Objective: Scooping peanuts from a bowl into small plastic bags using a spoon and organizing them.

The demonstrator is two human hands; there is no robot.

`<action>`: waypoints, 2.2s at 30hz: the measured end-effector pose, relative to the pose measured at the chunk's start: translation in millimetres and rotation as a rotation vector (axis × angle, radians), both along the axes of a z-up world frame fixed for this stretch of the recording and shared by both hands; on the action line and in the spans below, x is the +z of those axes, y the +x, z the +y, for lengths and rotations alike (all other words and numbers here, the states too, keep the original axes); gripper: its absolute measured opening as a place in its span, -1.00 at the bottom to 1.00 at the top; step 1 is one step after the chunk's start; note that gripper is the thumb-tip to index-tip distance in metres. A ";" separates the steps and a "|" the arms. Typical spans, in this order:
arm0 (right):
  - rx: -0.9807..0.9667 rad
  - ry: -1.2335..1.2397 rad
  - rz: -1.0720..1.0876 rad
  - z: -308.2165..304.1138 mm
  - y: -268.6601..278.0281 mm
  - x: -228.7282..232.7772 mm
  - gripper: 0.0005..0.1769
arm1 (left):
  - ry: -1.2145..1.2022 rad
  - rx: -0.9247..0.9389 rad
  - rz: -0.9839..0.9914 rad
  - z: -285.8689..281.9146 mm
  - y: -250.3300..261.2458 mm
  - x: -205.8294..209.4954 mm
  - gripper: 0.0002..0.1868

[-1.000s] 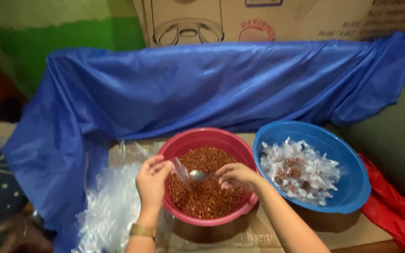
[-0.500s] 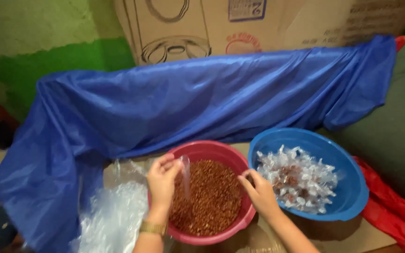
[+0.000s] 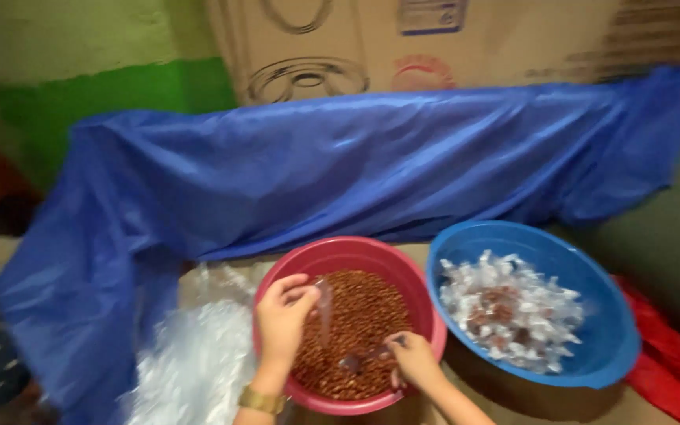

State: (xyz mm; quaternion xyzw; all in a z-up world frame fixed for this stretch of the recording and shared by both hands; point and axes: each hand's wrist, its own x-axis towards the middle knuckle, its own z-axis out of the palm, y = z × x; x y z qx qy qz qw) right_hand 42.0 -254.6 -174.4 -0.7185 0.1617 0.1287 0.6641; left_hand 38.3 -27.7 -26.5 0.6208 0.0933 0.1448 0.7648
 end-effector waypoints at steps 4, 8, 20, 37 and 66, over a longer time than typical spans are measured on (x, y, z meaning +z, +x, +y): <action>0.024 0.153 0.019 -4.9 -3.1 -0.2 -0.84 | 0.011 0.005 0.001 -1.5 -12.3 17.0 -0.68; -0.007 0.222 0.128 -7.7 -17.7 41.9 -0.75 | 0.139 0.030 -0.037 2.1 -22.5 31.3 -0.70; -0.210 0.286 -0.288 -37.1 -30.0 165.1 -0.77 | 0.730 0.139 -0.135 4.9 -18.6 15.1 -0.58; -0.270 0.120 -0.455 -30.1 -43.8 252.9 -0.85 | 0.544 -0.152 0.205 -38.8 -34.0 66.1 -0.42; 0.003 -0.064 0.060 -8.5 17.0 54.4 -0.82 | 0.222 0.011 0.226 8.5 -21.4 55.8 -0.39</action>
